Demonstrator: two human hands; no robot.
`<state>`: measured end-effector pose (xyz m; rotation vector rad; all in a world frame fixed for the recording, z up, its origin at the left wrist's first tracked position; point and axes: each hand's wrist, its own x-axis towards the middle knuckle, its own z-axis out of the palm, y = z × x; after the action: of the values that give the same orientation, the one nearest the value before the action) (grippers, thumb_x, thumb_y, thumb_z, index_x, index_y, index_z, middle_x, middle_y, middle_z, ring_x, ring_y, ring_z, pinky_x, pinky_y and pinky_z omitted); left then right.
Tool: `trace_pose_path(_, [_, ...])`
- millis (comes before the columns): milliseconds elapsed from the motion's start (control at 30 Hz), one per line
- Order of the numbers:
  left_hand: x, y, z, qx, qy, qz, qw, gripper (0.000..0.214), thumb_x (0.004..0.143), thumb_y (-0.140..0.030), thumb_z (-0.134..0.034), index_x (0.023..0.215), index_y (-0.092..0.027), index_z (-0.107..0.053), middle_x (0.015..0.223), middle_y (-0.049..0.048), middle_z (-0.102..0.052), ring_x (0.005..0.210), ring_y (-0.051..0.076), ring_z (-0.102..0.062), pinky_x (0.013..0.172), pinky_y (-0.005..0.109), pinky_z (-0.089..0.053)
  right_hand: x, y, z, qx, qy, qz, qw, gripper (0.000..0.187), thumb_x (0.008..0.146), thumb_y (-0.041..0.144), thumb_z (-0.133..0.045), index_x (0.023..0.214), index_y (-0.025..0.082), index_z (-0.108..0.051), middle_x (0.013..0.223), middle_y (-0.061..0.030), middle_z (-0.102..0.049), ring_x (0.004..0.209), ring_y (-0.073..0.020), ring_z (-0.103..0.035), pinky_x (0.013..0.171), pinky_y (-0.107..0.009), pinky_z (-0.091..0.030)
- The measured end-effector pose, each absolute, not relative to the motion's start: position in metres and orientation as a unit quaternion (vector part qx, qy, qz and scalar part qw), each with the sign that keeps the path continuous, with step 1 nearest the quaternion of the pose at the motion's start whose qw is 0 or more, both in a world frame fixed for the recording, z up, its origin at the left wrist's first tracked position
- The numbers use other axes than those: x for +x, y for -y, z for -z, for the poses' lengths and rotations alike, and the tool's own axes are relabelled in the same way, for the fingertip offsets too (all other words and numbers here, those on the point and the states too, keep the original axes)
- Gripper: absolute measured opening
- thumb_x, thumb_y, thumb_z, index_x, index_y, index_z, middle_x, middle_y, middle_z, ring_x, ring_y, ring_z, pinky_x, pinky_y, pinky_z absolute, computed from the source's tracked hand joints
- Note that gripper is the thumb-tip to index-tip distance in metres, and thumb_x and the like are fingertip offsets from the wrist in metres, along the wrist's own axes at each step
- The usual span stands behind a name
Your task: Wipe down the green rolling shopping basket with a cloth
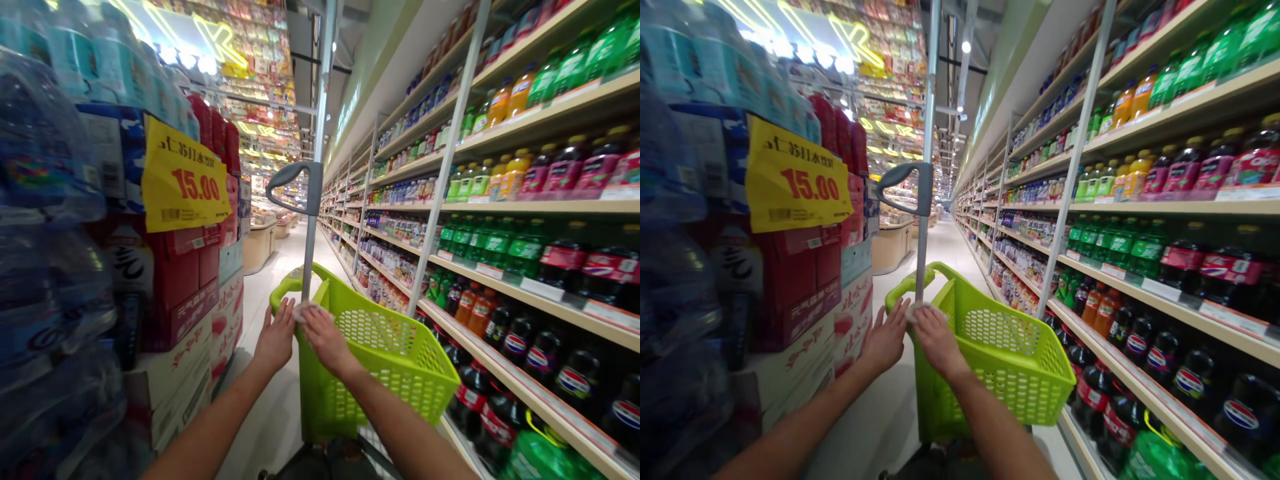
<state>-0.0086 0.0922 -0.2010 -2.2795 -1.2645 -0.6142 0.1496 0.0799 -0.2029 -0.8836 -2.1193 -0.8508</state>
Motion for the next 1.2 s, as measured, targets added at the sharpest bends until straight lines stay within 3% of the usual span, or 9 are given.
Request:
trace_pose_path(133, [-0.01,-0.093,0.202,-0.828,0.454,0.232,0.233,0.063,0.068,-0.011,-0.039,0.131,-0.011,-0.038,0.144,0.0083,-0.027,0.135,0.023,-0.02,0.109,0.049,-0.016,0.158,-0.056,0.314,-0.401,0.796,0.29,0.349,0.033,0.087,0.01,-0.042,0.116,0.017,-0.056,0.125,-0.0112,-0.053,0.123,-0.0212,-0.041,0.098,-0.044,-0.041])
trace_pose_path(233, [-0.012,-0.094,0.202,-0.828,0.452,0.23,0.238,0.064,0.067,-0.01,-0.038,0.131,-0.012,-0.038,0.144,0.0082,-0.029,0.134,0.023,-0.021,0.109,0.048,-0.015,0.16,-0.042,0.348,-0.4,0.809,0.27,0.335,0.029,0.086,0.011,-0.046,0.109,0.019,-0.06,0.117,-0.009,-0.059,0.116,-0.019,-0.049,0.096,-0.039,-0.044])
trace_pose_path(333, [-0.01,-0.092,0.203,-0.828,0.457,0.228,0.234,0.064,0.067,-0.009,-0.037,0.131,-0.011,-0.039,0.144,0.0088,-0.029,0.135,0.022,-0.021,0.109,0.049,-0.015,0.163,-0.036,0.326,-0.413,0.785,0.277,0.37,0.029,0.084,0.01,-0.046,0.108,0.019,-0.061,0.118,-0.0084,-0.059,0.118,-0.0191,-0.047,0.097,-0.039,-0.044])
trace_pose_path(467, [0.0,-0.082,0.205,-0.808,0.469,0.273,0.23,0.065,0.067,-0.011,-0.039,0.132,-0.008,-0.036,0.144,0.0116,-0.027,0.134,0.023,-0.022,0.109,0.05,-0.015,0.172,-0.038,0.281,-0.458,0.726,0.283,0.429,0.039,0.085,0.009,-0.042,0.121,0.016,-0.052,0.131,-0.0117,-0.047,0.128,-0.0218,-0.034,0.102,-0.045,-0.037])
trace_pose_path(700, [0.035,-0.069,0.215,-0.855,0.364,0.266,0.256,0.063,0.069,-0.012,-0.039,0.132,-0.011,-0.036,0.142,0.0095,-0.031,0.134,0.022,-0.024,0.109,0.046,-0.016,0.197,-0.017,0.344,-0.47,0.76,0.261,0.365,0.034,0.084,0.008,-0.044,0.113,0.018,-0.058,0.119,-0.0108,-0.058,0.12,-0.0192,-0.045,0.095,-0.04,-0.045])
trace_pose_path(900, [0.066,-0.07,0.227,-0.88,0.361,0.198,0.238,0.056,0.074,-0.012,-0.035,0.13,-0.012,-0.041,0.141,0.0084,-0.034,0.132,0.021,-0.027,0.11,0.046,-0.013,0.238,-0.005,0.309,-0.537,0.664,0.291,0.432,0.044,0.084,0.006,-0.037,0.125,0.015,-0.049,0.134,-0.0129,-0.044,0.13,-0.0218,-0.029,0.102,-0.047,-0.035])
trace_pose_path(1067, [0.077,-0.065,0.232,-0.882,0.378,0.161,0.23,0.056,0.074,-0.011,-0.035,0.13,-0.012,-0.041,0.14,0.0086,-0.036,0.132,0.022,-0.027,0.111,0.046,-0.011,0.26,0.01,0.348,-0.534,0.695,0.304,0.374,0.041,0.08,0.001,-0.039,0.114,0.014,-0.058,0.121,-0.0127,-0.056,0.125,-0.0202,-0.038,0.099,-0.044,-0.038])
trace_pose_path(1200, [0.086,-0.061,0.234,-0.892,0.364,0.144,0.228,0.058,0.074,-0.011,-0.035,0.132,-0.013,-0.038,0.141,0.0086,-0.033,0.133,0.021,-0.025,0.111,0.047,-0.01,0.267,0.022,0.345,-0.568,0.678,0.287,0.367,0.044,0.082,0.005,-0.038,0.121,0.017,-0.053,0.129,-0.0097,-0.05,0.127,-0.0202,-0.035,0.1,-0.044,-0.035])
